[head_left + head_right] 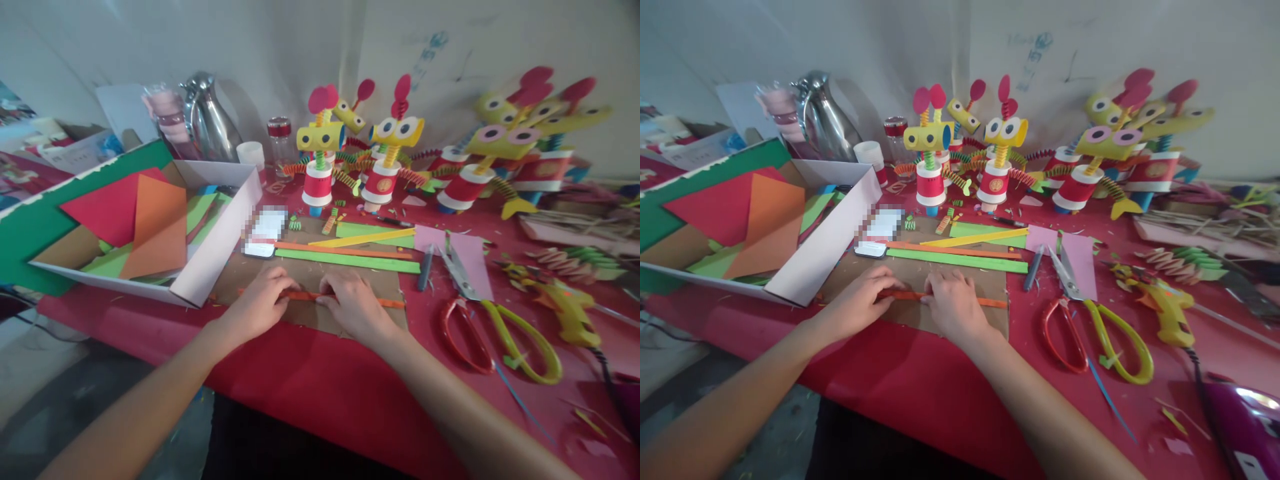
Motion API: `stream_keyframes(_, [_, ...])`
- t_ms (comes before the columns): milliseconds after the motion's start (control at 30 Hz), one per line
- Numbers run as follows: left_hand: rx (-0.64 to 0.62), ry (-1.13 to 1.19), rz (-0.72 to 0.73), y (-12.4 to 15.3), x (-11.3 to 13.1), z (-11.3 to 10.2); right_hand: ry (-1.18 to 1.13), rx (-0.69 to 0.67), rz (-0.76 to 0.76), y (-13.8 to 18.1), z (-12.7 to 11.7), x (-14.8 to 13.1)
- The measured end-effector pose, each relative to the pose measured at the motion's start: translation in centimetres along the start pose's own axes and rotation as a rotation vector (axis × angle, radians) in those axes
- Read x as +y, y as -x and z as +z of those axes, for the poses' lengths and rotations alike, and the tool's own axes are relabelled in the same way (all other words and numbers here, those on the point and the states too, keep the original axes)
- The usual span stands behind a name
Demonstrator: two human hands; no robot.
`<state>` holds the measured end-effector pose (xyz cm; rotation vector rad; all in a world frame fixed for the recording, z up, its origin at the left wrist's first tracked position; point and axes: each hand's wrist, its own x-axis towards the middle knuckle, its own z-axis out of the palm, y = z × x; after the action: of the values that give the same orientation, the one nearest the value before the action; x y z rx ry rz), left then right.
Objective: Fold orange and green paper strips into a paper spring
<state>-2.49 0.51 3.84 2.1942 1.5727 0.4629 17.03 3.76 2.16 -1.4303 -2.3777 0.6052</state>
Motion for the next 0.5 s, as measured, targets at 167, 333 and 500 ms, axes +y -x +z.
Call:
stream_keyframes(167, [-0.022,0.022,0.008,-0.67,0.30,0.02,-0.026,0.026,-0.079,0.50,0.52,0.53])
stream_keyframes(333, [-0.007,0.000,-0.070,-1.04,0.41,0.36,-0.044,0.050,-0.095,0.62,0.23,0.32])
stream_keyframes(500, [0.012,-0.033,-0.066,-0.85,0.72,0.57,-0.026,0.021,-0.097,0.55,-0.25,-0.10])
